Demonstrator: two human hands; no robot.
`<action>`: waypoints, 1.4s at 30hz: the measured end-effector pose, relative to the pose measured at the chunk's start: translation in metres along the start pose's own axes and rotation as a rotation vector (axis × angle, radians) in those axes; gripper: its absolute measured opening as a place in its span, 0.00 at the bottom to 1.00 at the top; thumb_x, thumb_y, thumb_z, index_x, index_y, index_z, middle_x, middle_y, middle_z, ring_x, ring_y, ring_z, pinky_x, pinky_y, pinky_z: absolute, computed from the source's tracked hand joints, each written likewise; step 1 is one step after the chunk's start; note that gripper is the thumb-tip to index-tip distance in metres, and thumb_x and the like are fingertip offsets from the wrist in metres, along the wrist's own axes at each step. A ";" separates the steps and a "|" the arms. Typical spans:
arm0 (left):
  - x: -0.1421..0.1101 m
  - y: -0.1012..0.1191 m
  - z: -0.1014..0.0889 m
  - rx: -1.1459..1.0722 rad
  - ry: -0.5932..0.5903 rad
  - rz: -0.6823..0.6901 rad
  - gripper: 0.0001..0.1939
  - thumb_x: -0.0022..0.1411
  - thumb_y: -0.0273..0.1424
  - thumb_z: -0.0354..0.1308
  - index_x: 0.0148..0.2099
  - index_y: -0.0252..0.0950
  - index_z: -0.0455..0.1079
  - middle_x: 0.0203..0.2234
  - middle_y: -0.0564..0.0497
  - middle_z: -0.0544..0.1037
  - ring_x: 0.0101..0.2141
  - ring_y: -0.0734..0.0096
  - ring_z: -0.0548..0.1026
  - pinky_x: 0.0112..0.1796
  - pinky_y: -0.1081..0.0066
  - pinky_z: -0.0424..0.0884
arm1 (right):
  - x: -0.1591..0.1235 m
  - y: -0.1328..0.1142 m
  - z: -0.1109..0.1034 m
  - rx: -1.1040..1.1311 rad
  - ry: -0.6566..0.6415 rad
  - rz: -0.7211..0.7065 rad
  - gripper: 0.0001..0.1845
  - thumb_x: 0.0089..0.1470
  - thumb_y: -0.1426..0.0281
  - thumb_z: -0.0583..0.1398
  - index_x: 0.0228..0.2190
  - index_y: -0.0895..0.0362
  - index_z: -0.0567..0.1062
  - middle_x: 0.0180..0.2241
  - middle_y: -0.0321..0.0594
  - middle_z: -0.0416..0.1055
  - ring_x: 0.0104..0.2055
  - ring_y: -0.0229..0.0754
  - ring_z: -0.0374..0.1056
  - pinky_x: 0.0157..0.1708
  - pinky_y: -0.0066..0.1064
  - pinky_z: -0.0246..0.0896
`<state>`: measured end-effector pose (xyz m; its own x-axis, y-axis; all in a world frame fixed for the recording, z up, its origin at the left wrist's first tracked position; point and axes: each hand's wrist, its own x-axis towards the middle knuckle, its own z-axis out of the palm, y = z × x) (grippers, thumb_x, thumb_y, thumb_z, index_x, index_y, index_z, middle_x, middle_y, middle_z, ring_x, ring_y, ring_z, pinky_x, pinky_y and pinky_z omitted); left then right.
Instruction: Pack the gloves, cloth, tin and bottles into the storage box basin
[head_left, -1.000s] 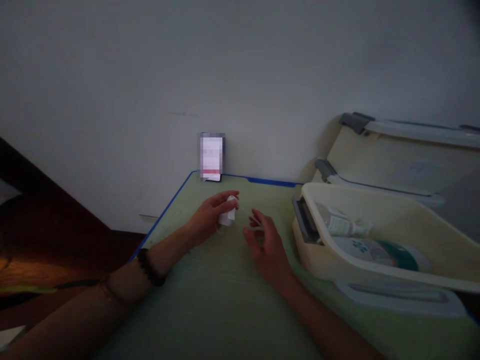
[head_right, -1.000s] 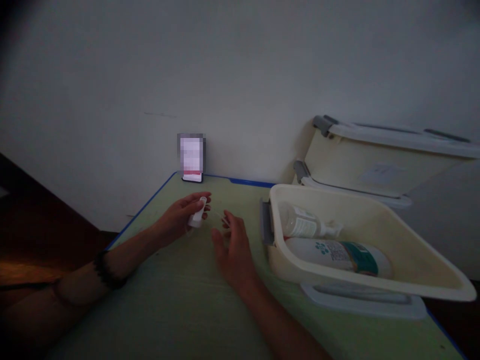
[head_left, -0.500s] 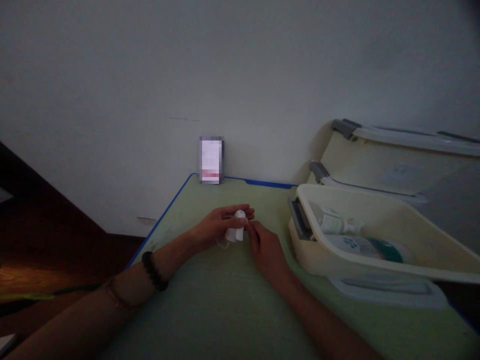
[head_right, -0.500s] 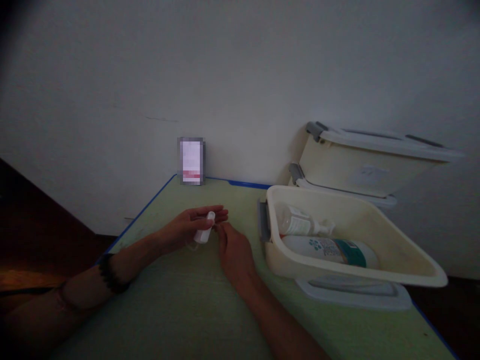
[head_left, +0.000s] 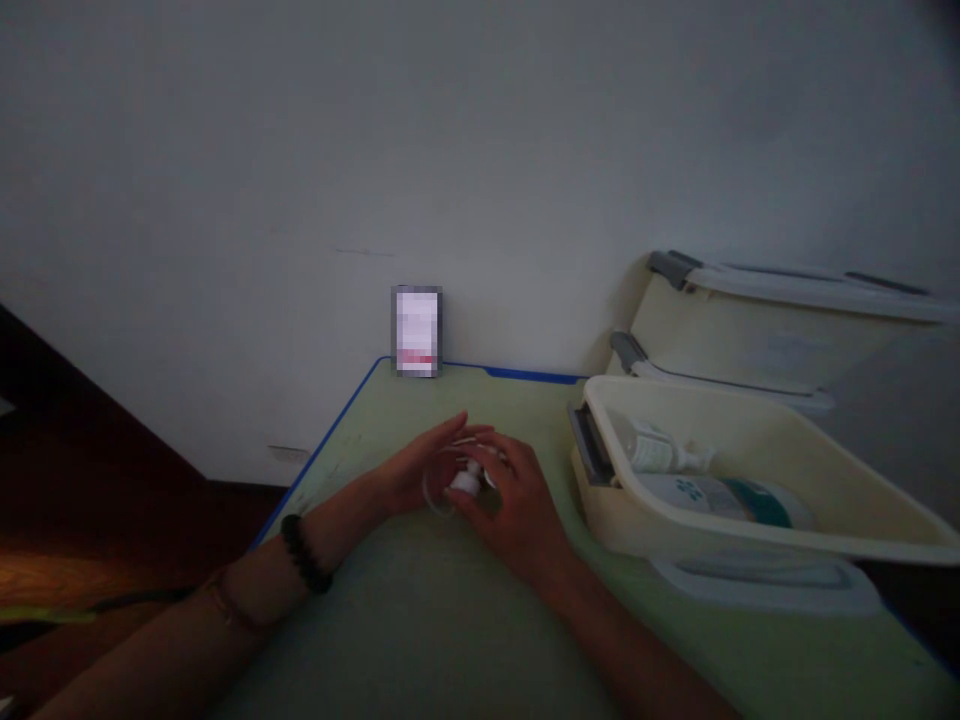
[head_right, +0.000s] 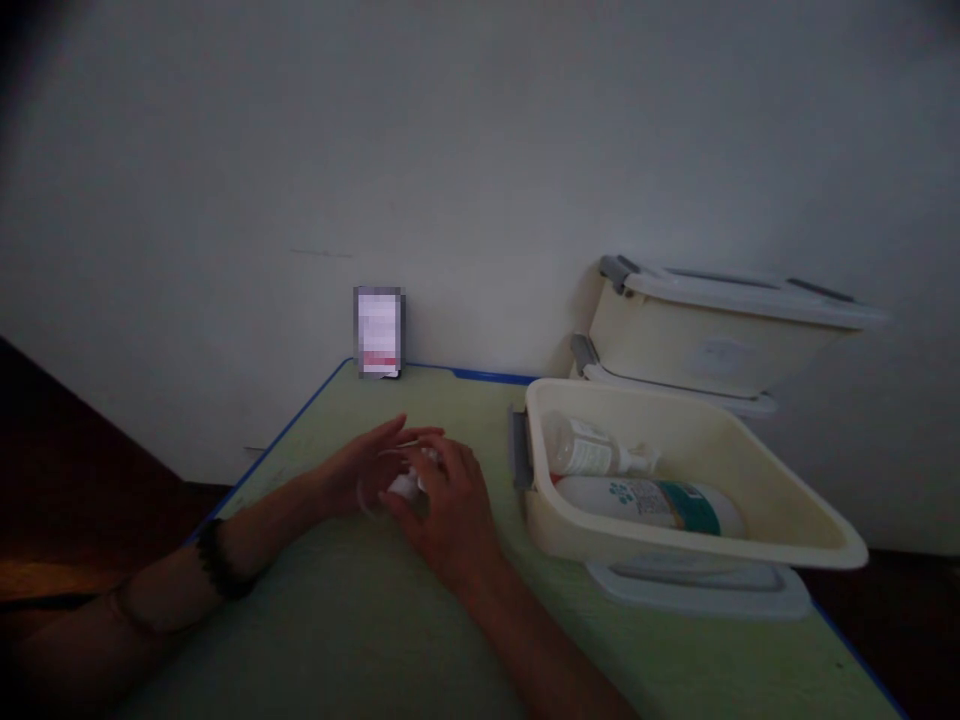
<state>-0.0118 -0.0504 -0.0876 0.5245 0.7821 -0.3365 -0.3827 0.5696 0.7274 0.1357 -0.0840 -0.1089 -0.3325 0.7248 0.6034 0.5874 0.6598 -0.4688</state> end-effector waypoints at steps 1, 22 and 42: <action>-0.002 0.002 -0.001 -0.013 -0.027 -0.027 0.22 0.57 0.44 0.52 0.46 0.34 0.68 0.37 0.45 0.75 0.34 0.67 0.74 0.33 0.70 0.68 | 0.001 -0.001 -0.001 0.008 0.004 0.013 0.19 0.48 0.60 0.59 0.42 0.54 0.71 0.44 0.45 0.66 0.48 0.47 0.60 0.48 0.42 0.59; -0.024 0.024 0.017 0.344 -0.046 0.234 0.21 0.48 0.34 0.64 0.44 0.34 0.66 0.28 0.51 0.74 0.24 0.77 0.72 0.24 0.77 0.66 | 0.022 -0.041 -0.053 -0.257 -0.077 -0.256 0.11 0.52 0.76 0.58 0.39 0.59 0.73 0.40 0.42 0.72 0.41 0.43 0.66 0.41 0.36 0.66; 0.032 0.021 0.097 0.739 0.164 0.489 0.30 0.59 0.51 0.38 0.52 0.35 0.60 0.52 0.39 0.63 0.46 0.58 0.66 0.35 0.65 0.69 | 0.059 0.007 -0.177 -0.276 0.088 0.035 0.11 0.51 0.65 0.59 0.32 0.60 0.75 0.28 0.39 0.73 0.28 0.36 0.66 0.30 0.27 0.59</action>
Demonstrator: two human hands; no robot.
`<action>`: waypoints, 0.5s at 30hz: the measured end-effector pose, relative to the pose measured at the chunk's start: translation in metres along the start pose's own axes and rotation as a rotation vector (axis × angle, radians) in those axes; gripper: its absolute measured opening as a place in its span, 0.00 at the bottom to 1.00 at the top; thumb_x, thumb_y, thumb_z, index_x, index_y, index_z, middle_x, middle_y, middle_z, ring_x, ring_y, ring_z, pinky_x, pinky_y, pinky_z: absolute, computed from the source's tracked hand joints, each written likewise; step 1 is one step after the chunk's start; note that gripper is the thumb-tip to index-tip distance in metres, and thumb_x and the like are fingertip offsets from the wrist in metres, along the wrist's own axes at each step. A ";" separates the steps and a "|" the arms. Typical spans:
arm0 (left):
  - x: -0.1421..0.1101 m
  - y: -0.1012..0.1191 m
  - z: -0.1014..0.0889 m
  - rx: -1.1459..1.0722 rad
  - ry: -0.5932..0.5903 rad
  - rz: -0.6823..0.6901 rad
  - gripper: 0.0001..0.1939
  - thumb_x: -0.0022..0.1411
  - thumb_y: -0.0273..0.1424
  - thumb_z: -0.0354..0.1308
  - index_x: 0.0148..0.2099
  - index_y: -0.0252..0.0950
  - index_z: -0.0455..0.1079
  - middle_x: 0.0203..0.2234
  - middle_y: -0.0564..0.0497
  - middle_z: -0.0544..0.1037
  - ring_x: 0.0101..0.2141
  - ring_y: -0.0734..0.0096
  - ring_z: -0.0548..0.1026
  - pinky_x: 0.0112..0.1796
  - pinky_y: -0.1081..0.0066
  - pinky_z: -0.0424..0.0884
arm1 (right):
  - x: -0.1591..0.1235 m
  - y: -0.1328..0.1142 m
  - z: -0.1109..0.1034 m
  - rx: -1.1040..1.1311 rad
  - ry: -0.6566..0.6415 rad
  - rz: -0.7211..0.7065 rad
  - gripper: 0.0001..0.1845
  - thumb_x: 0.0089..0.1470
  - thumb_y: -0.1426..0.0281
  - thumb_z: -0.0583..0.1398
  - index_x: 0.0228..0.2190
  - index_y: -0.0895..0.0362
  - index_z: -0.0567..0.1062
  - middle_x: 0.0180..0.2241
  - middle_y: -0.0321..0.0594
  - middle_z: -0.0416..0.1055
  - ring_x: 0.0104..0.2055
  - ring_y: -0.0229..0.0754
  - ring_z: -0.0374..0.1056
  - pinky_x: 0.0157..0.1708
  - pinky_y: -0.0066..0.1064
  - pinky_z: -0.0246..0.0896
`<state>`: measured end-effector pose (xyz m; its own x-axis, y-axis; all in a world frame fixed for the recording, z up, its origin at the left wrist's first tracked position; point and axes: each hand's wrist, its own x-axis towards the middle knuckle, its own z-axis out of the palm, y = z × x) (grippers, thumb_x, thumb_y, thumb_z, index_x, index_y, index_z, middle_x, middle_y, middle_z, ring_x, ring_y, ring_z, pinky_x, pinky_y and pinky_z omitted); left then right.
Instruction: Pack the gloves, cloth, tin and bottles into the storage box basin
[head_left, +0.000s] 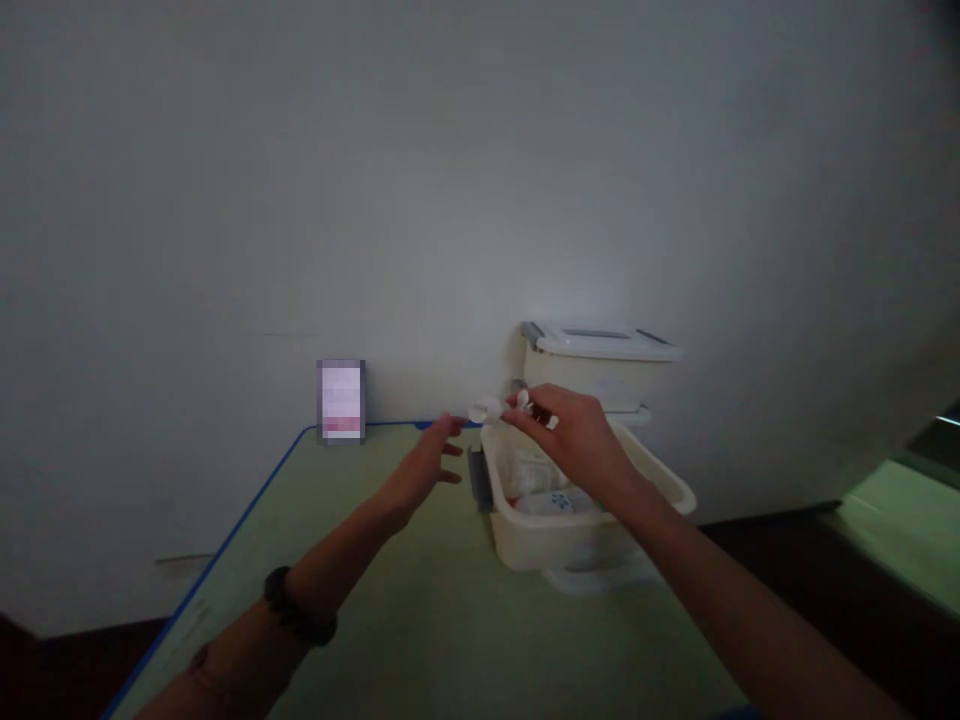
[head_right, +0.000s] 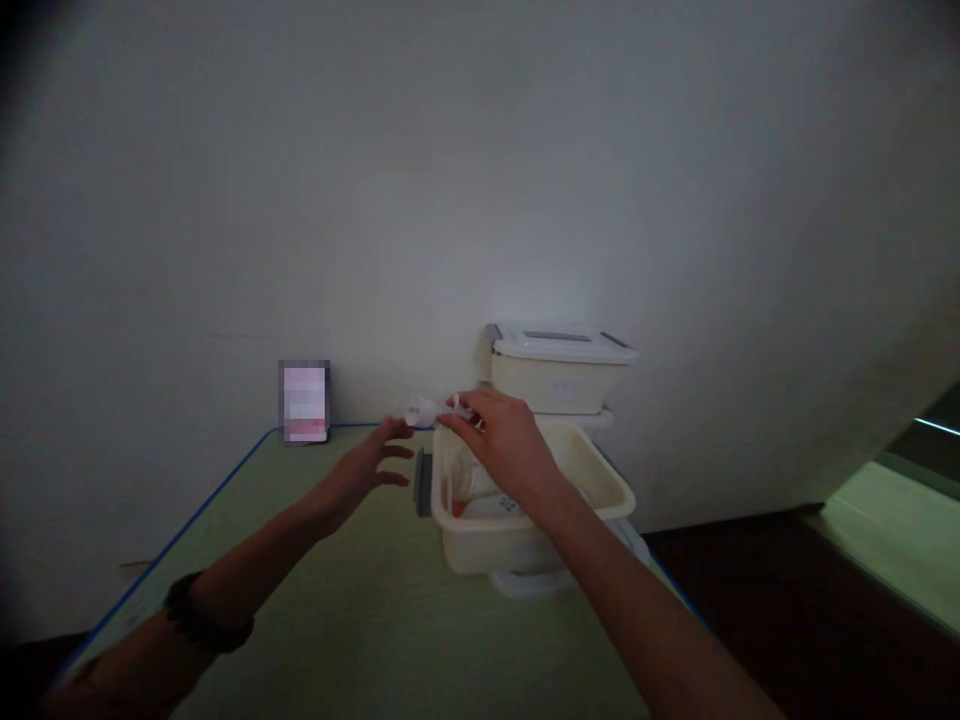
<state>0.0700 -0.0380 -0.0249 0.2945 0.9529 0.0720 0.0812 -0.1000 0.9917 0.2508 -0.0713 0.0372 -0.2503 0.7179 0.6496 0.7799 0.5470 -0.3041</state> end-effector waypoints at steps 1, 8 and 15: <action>0.003 -0.001 0.009 0.075 0.007 -0.039 0.30 0.58 0.51 0.41 0.53 0.34 0.59 0.53 0.37 0.61 0.46 0.56 0.66 0.34 0.65 0.69 | -0.002 0.008 -0.005 0.006 -0.003 0.037 0.11 0.51 0.64 0.59 0.31 0.60 0.75 0.26 0.38 0.72 0.26 0.35 0.65 0.28 0.26 0.58; 0.025 0.002 0.038 0.175 -0.068 -0.103 0.27 0.47 0.35 0.59 0.49 0.32 0.59 0.39 0.42 0.72 0.37 0.61 0.72 0.33 0.69 0.69 | -0.024 0.050 -0.021 0.018 -0.053 0.202 0.16 0.50 0.58 0.57 0.23 0.59 0.72 0.20 0.34 0.66 0.22 0.34 0.60 0.23 0.26 0.52; 0.020 0.003 0.026 0.118 -0.046 -0.154 0.18 0.45 0.24 0.49 0.42 0.33 0.60 0.31 0.48 0.72 0.29 0.70 0.72 0.26 0.74 0.68 | -0.032 0.058 -0.028 0.170 -0.134 0.315 0.18 0.49 0.55 0.56 0.22 0.58 0.69 0.19 0.34 0.67 0.21 0.34 0.62 0.20 0.25 0.54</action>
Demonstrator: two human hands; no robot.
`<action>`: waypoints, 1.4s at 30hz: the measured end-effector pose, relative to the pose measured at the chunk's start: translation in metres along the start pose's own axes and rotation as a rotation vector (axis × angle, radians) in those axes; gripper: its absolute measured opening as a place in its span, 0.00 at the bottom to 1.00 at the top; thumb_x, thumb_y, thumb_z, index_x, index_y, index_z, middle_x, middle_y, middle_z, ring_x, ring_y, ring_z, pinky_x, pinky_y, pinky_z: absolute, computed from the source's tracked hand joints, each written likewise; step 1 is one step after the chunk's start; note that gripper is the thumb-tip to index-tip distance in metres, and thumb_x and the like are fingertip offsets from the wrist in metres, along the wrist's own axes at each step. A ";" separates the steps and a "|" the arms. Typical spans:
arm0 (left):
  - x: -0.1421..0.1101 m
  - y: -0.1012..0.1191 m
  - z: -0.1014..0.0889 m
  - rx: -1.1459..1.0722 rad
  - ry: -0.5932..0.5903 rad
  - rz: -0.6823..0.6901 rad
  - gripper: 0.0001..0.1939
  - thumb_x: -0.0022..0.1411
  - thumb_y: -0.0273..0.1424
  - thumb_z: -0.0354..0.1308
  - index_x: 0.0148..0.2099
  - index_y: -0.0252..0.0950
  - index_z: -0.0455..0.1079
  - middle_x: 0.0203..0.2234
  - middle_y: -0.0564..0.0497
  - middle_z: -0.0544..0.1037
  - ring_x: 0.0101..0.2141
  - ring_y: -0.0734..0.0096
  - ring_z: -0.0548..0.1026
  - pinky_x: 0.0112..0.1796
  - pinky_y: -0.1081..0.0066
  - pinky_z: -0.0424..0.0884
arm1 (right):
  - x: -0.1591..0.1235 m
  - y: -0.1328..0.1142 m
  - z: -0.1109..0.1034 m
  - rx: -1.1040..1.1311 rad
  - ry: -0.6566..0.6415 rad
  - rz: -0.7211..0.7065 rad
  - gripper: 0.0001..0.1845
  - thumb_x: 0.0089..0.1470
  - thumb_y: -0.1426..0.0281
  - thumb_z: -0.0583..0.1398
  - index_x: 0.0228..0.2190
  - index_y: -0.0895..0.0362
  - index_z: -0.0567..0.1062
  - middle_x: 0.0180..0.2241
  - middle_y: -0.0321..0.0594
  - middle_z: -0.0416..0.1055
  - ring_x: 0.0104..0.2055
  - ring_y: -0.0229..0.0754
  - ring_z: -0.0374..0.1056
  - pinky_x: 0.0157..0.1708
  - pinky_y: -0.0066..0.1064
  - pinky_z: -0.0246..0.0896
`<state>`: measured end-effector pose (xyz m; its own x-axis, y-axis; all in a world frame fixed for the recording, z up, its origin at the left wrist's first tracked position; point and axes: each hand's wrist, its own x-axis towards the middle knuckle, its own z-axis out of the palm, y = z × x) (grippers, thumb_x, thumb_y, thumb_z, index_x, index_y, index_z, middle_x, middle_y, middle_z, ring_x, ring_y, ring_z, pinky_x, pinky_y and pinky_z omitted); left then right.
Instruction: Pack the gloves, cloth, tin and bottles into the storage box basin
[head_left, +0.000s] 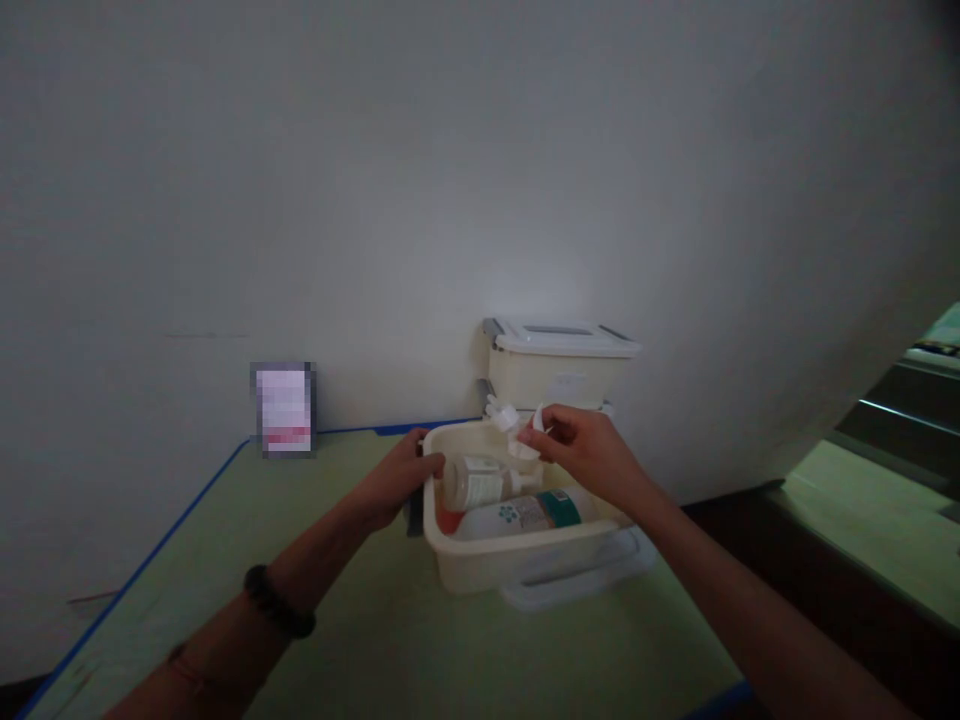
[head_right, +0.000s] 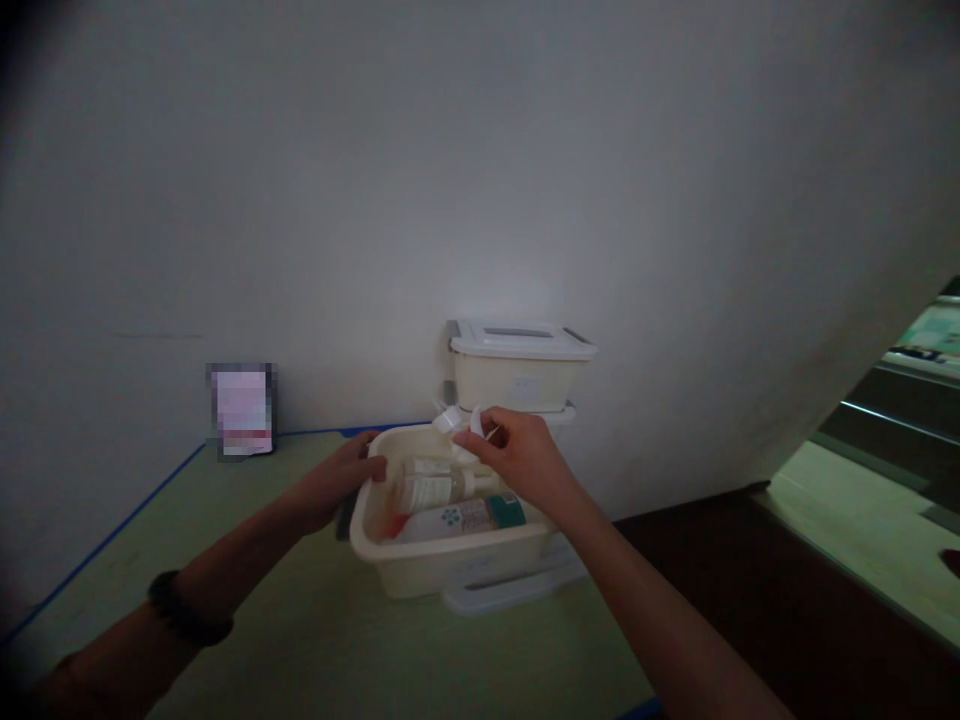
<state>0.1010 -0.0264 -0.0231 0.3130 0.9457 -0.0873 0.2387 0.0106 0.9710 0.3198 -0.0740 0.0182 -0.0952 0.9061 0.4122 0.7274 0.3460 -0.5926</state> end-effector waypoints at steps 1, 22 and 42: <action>-0.004 0.000 -0.005 -0.008 0.015 -0.008 0.19 0.44 0.25 0.48 0.42 0.33 0.60 0.31 0.48 0.72 0.29 0.70 0.72 0.26 0.74 0.68 | -0.001 -0.002 -0.002 0.027 -0.016 0.004 0.18 0.49 0.55 0.56 0.22 0.58 0.69 0.19 0.34 0.67 0.21 0.34 0.63 0.20 0.25 0.54; -0.089 -0.051 -0.135 -0.226 0.314 -0.029 0.18 0.41 0.30 0.59 0.39 0.40 0.68 0.31 0.51 0.77 0.29 0.61 0.75 0.28 0.68 0.71 | 0.020 -0.058 0.079 0.348 -0.394 0.043 0.12 0.48 0.61 0.59 0.30 0.58 0.68 0.22 0.32 0.66 0.18 0.32 0.64 0.17 0.23 0.58; -0.084 -0.076 -0.104 -0.405 0.447 0.106 0.15 0.52 0.41 0.46 0.38 0.42 0.68 0.33 0.52 0.77 0.44 0.54 0.70 0.42 0.60 0.68 | 0.036 -0.059 0.112 -0.647 -0.651 -0.356 0.08 0.51 0.78 0.54 0.31 0.61 0.73 0.35 0.49 0.74 0.38 0.45 0.70 0.36 0.32 0.61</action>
<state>-0.0390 -0.0731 -0.0669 -0.1207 0.9922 0.0308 -0.1684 -0.0511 0.9844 0.1975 -0.0347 -0.0102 -0.5950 0.7994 -0.0836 0.7971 0.6002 0.0657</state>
